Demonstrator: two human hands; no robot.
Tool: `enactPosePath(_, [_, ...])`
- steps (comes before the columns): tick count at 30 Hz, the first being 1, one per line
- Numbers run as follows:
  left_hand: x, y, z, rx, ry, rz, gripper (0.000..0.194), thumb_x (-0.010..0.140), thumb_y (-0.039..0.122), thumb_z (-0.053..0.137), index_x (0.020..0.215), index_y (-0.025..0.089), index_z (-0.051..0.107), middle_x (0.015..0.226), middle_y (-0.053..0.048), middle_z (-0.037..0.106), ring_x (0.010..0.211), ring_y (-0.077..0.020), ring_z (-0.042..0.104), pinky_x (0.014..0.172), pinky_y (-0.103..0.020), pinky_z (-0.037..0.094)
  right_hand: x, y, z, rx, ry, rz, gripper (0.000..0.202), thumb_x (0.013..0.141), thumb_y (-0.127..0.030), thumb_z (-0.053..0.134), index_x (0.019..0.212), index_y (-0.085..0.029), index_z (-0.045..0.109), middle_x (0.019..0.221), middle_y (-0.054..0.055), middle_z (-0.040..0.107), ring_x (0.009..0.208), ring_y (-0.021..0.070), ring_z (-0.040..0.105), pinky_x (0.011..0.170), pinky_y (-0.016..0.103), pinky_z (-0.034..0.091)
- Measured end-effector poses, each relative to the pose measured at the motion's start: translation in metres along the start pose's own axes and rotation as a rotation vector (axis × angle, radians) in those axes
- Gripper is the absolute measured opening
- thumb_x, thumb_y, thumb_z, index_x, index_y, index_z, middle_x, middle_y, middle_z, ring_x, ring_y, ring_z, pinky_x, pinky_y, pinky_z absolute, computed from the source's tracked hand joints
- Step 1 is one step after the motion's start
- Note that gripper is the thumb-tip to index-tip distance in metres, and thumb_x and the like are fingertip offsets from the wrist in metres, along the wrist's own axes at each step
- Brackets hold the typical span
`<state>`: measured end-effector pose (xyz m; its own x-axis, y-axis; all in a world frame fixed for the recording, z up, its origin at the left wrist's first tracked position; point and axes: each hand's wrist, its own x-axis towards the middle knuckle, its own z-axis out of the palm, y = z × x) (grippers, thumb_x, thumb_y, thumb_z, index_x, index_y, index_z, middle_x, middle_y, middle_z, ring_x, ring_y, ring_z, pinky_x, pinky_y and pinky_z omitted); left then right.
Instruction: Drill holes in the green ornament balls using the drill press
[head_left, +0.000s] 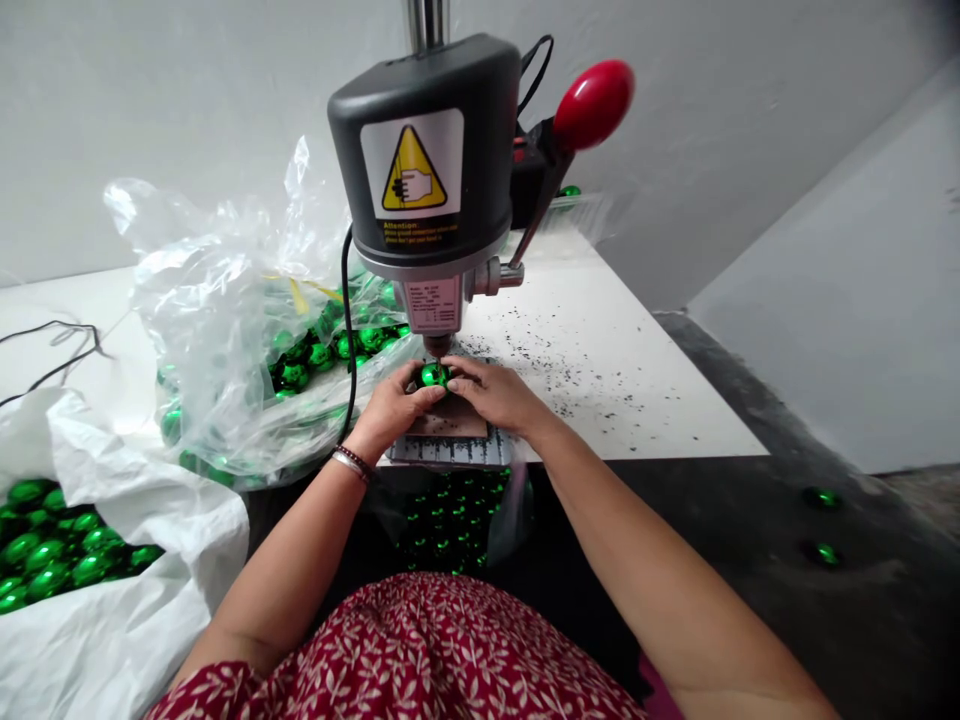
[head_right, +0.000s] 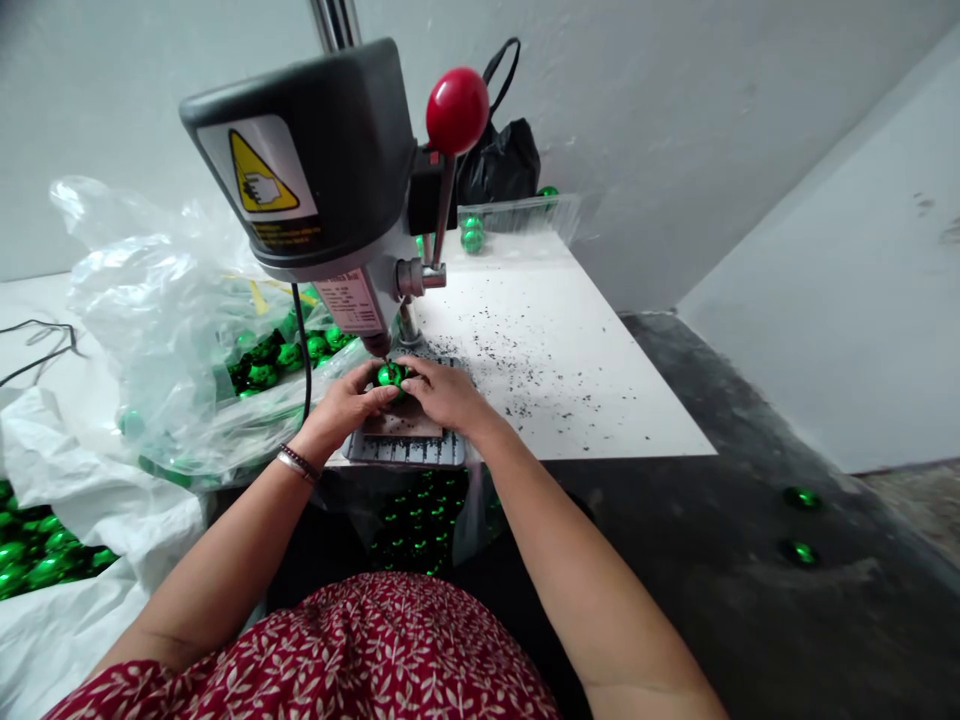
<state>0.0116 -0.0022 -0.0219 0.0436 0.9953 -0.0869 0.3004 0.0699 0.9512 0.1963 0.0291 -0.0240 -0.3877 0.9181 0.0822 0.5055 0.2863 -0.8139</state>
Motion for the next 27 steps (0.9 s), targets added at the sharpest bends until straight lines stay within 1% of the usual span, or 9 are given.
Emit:
enactPosePath(3, [0.002, -0.004, -0.001, 0.005, -0.068, 0.019, 0.048, 0.079, 0.041, 0.068, 0.121, 0.017, 0.063, 0.089, -0.002, 0.066, 0.067, -0.0129, 0.058, 0.061, -0.024, 0.049, 0.000, -0.001, -0.002, 0.003, -0.004, 0.020, 0.042, 0.084, -0.028, 0.057, 0.125, -0.029, 0.065, 0.114, 0.000, 0.071, 0.105, 0.0183, 0.068, 0.097, 0.036, 0.055])
enactPosePath(5, [0.003, -0.006, -0.002, 0.025, -0.074, 0.026, 0.049, 0.081, 0.043, 0.067, 0.122, 0.017, 0.063, 0.093, -0.003, 0.067, 0.068, -0.0130, 0.058, 0.063, -0.026, 0.050, -0.002, -0.002, -0.002, 0.010, -0.011, 0.035, 0.042, 0.083, -0.025, 0.057, 0.125, -0.028, 0.065, 0.113, 0.000, 0.071, 0.104, 0.0174, 0.068, 0.098, 0.036, 0.054])
enactPosePath(10, [0.001, -0.006, -0.004, 0.154, -0.035, 0.093, 0.050, 0.075, 0.039, 0.073, 0.120, 0.018, 0.066, 0.105, -0.003, 0.070, 0.086, -0.0171, 0.063, 0.076, -0.027, 0.052, -0.012, -0.007, -0.004, 0.024, -0.009, 0.078, 0.042, 0.082, -0.021, 0.058, 0.122, -0.030, 0.065, 0.112, -0.003, 0.071, 0.105, 0.0148, 0.068, 0.103, 0.036, 0.053])
enactPosePath(13, [-0.002, -0.002, -0.002, 0.229, -0.048, 0.065, 0.057, 0.074, 0.038, 0.073, 0.128, 0.020, 0.063, 0.108, -0.003, 0.071, 0.091, -0.0188, 0.065, 0.082, -0.029, 0.053, -0.020, -0.010, -0.003, 0.012, 0.017, 0.099, 0.040, 0.081, -0.020, 0.058, 0.120, -0.030, 0.065, 0.108, -0.002, 0.072, 0.102, 0.0139, 0.068, 0.101, 0.034, 0.054])
enactPosePath(16, [-0.005, 0.001, 0.004, 0.289, -0.057, 0.027, 0.067, 0.075, 0.036, 0.074, 0.137, 0.017, 0.059, 0.116, -0.006, 0.072, 0.103, -0.0222, 0.066, 0.093, -0.033, 0.052, -0.024, -0.010, -0.002, -0.011, 0.043, 0.115, 0.040, 0.080, -0.019, 0.058, 0.118, -0.029, 0.065, 0.102, -0.002, 0.072, 0.097, 0.0136, 0.069, 0.097, 0.033, 0.055])
enactPosePath(19, [-0.007, 0.002, 0.009, 0.292, -0.032, 0.037, 0.068, 0.076, 0.037, 0.074, 0.138, 0.014, 0.058, 0.121, -0.008, 0.071, 0.111, -0.0249, 0.065, 0.100, -0.035, 0.049, -0.027, -0.011, 0.000, -0.032, 0.063, 0.120, 0.039, 0.081, -0.018, 0.056, 0.117, -0.028, 0.065, 0.105, -0.001, 0.072, 0.098, 0.0142, 0.069, 0.098, 0.035, 0.055])
enactPosePath(24, [-0.009, -0.002, 0.011, 0.324, -0.004, 0.081, 0.064, 0.078, 0.042, 0.073, 0.136, 0.019, 0.060, 0.121, -0.006, 0.072, 0.114, -0.0259, 0.064, 0.101, -0.035, 0.048, -0.033, -0.012, 0.007, -0.044, 0.102, 0.105, 0.043, 0.082, -0.018, 0.053, 0.122, -0.031, 0.063, 0.123, -0.002, 0.068, 0.107, 0.0153, 0.068, 0.102, 0.036, 0.054])
enactPosePath(26, [-0.010, 0.000, 0.011, 0.338, -0.015, 0.094, 0.059, 0.079, 0.041, 0.071, 0.134, 0.021, 0.062, 0.117, -0.005, 0.073, 0.112, -0.0251, 0.065, 0.100, -0.034, 0.049, -0.035, -0.012, 0.007, -0.041, 0.116, 0.093, 0.043, 0.082, -0.019, 0.054, 0.121, -0.031, 0.064, 0.122, -0.003, 0.068, 0.106, 0.0153, 0.068, 0.099, 0.035, 0.056])
enactPosePath(27, [-0.011, 0.001, 0.011, 0.341, -0.018, 0.094, 0.058, 0.079, 0.041, 0.071, 0.133, 0.021, 0.062, 0.116, -0.004, 0.074, 0.111, -0.0247, 0.066, 0.099, -0.033, 0.049, -0.036, -0.012, 0.005, -0.039, 0.125, 0.085, 0.040, 0.081, -0.019, 0.056, 0.118, -0.031, 0.066, 0.117, -0.003, 0.070, 0.102, 0.0148, 0.069, 0.096, 0.034, 0.056])
